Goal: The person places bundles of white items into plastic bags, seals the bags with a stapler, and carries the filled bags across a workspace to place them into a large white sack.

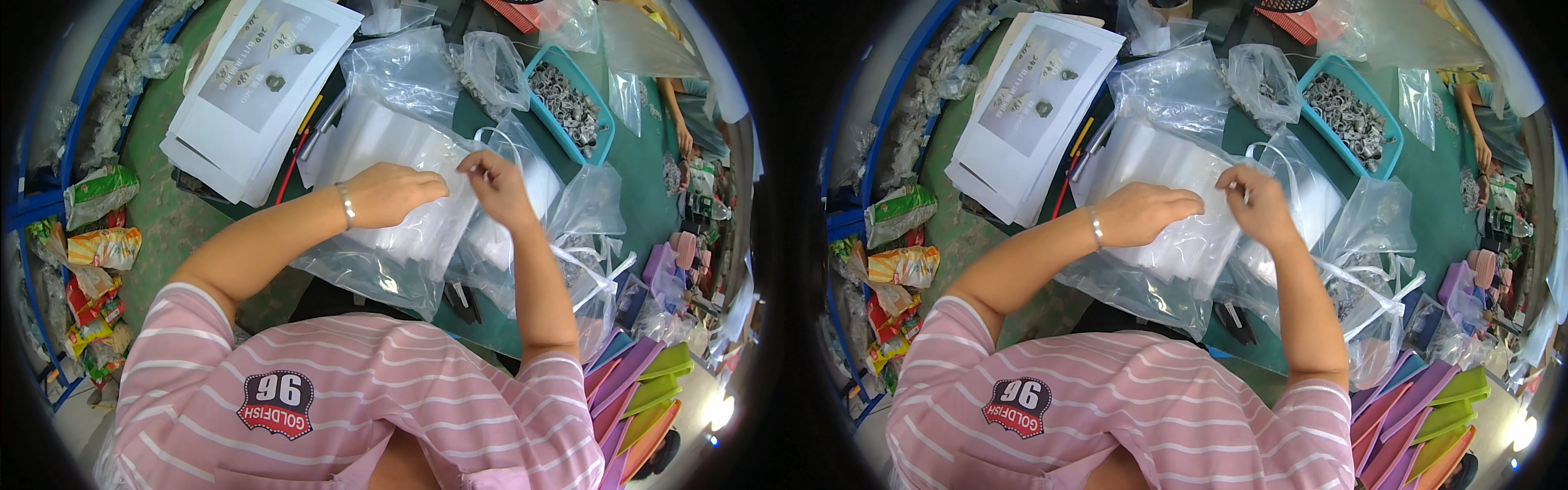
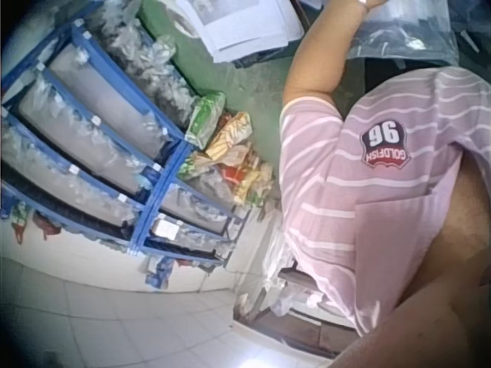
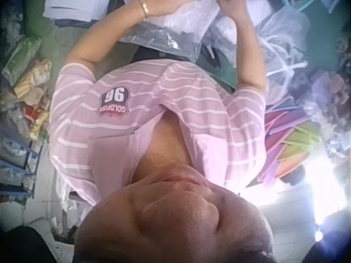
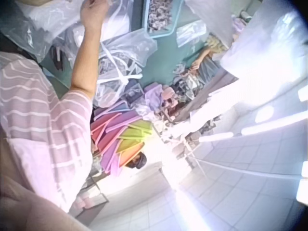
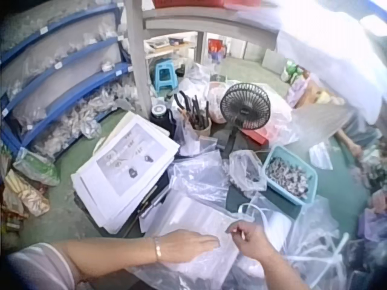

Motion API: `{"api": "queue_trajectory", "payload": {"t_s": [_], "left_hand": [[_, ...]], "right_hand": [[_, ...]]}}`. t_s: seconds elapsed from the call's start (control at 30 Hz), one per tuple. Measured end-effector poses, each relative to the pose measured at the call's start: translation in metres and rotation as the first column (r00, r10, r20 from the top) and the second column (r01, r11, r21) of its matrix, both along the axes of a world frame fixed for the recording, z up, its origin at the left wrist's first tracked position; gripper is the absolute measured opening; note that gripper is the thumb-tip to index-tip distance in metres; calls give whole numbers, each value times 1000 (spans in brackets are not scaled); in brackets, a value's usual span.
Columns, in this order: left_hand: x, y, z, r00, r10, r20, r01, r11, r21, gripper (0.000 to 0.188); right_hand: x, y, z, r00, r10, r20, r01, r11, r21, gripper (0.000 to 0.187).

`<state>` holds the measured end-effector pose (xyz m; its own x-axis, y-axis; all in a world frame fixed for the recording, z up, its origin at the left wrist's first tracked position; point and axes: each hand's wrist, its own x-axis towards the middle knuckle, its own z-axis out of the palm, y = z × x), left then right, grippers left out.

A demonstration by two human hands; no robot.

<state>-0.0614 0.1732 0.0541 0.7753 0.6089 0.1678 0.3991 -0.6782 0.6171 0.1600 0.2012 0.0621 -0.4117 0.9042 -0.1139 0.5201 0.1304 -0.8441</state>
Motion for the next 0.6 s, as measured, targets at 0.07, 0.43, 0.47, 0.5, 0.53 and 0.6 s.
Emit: {"api": "queue_trajectory", "payload": {"t_s": [0.07, 0.43, 0.47, 0.5, 0.53, 0.6], "left_hand": [[11, 6, -1, 987, -58, -149, 49, 997, -64, 26], [-1, 25, -10, 959, -140, -247, 166, 982, 87, 16], [-4, 25, -13, 972, -154, -178, 173, 980, 94, 18], [-6, 26, -16, 979, -172, -105, 183, 978, 102, 19], [-8, 26, -19, 982, -173, -80, 181, 977, 112, 21], [-12, 26, -24, 986, -167, -27, 169, 977, 133, 23]], "right_hand": [[-8, -17, 3, 996, 14, 85, 3, 982, -190, 16], [-38, -51, -29, 963, 107, 249, -190, 923, 336, 27], [-38, -50, -29, 960, 123, 250, -212, 905, 369, 28], [-36, -49, -29, 957, 136, 255, -232, 886, 401, 29], [-34, -50, -30, 959, 144, 245, -240, 872, 427, 28], [-29, -50, -34, 958, 168, 231, -262, 839, 478, 25]]}}
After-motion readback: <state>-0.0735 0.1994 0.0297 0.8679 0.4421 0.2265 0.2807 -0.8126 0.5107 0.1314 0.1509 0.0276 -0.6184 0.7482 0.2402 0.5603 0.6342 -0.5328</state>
